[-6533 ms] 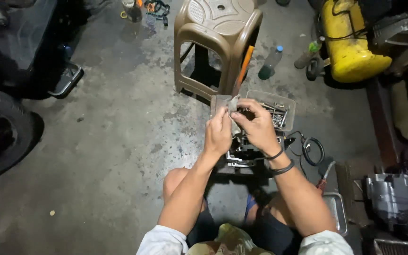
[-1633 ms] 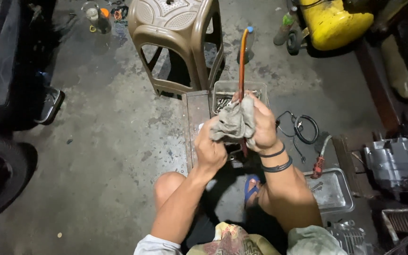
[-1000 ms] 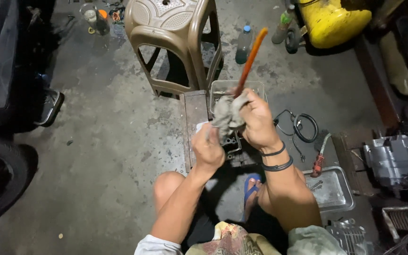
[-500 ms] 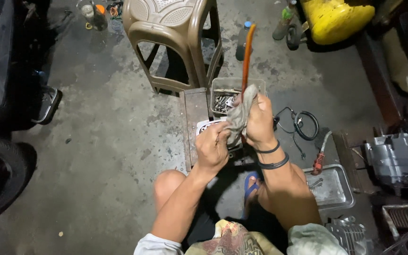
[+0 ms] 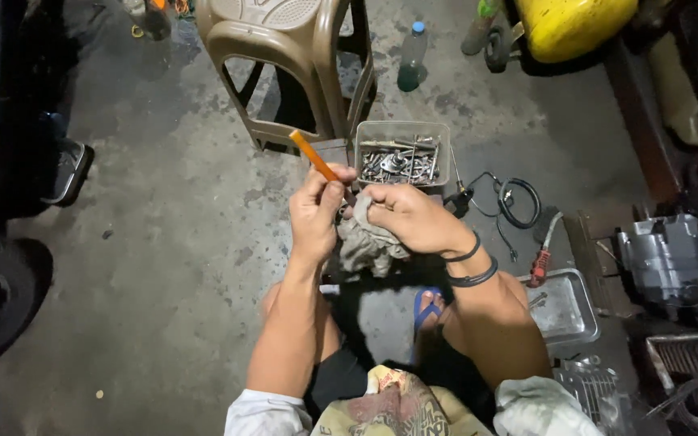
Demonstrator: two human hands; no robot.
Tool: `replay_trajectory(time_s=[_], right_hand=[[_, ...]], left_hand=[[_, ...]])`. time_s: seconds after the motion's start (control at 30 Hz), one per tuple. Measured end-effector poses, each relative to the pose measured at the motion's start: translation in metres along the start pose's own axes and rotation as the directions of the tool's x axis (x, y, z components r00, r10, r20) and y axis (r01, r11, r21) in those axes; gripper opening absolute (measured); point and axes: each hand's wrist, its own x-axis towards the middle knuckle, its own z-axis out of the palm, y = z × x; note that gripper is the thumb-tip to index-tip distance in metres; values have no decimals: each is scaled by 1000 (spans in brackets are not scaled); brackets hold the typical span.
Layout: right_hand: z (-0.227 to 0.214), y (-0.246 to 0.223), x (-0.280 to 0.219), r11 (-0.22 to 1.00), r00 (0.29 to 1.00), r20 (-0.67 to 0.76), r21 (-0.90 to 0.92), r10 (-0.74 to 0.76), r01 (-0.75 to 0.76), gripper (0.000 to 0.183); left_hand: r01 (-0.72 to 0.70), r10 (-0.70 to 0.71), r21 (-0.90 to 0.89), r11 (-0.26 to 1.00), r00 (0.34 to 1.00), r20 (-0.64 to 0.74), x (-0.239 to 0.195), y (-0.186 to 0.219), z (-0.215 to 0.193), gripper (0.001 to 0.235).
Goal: Cleaning a motorcycle cylinder head with a rag and a thin rod, followed by a detailed inspection of the valves and internal ports.
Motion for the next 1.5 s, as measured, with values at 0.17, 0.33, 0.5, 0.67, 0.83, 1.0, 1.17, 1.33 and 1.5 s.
replay_trajectory(time_s=[0.17, 0.33, 0.5, 0.67, 0.83, 1.0, 1.17, 1.33, 1.5], right_hand=[[7, -29, -3, 991, 999, -38, -137, 6, -11, 18], [5, -35, -4, 994, 970, -232, -98, -72, 51, 19], [-26, -5, -8, 931, 705, -609, -271, -363, 246, 26], [-22, -7, -14, 921, 767, -516, -283, -380, 266, 56], [-8, -3, -18, 973, 908, -405, -231, -111, 16, 19], [-5, -20, -21, 947, 940, -282, -306, -190, 100, 25], [-7, -32, -25, 875, 931, -240, -464, -274, 137, 15], [-9, -38, -31, 742, 891, -181, -633, -417, 219, 15], [12, -25, -26, 501, 760, -107, -808, -641, 310, 20]], left_hand=[[-61, -43, -445, 893, 974, -221, 4, -32, 5, 32], [-148, 29, -524, 838, 973, -229, 9, -18, 7, 30], [-187, 12, -573, 798, 955, -296, 11, -21, 4, 27], [-217, 20, -604, 767, 949, -315, 14, -34, -3, 24], [-247, 73, -541, 804, 944, -322, 10, -36, 9, 29], [-267, 113, -454, 850, 935, -337, 5, -28, 14, 28], [-314, 103, -487, 815, 905, -412, 6, -27, 21, 23], [-328, 71, -508, 796, 885, -460, 3, -15, 26, 19], [-356, 6, -497, 791, 818, -576, 8, -2, 28, 27]])
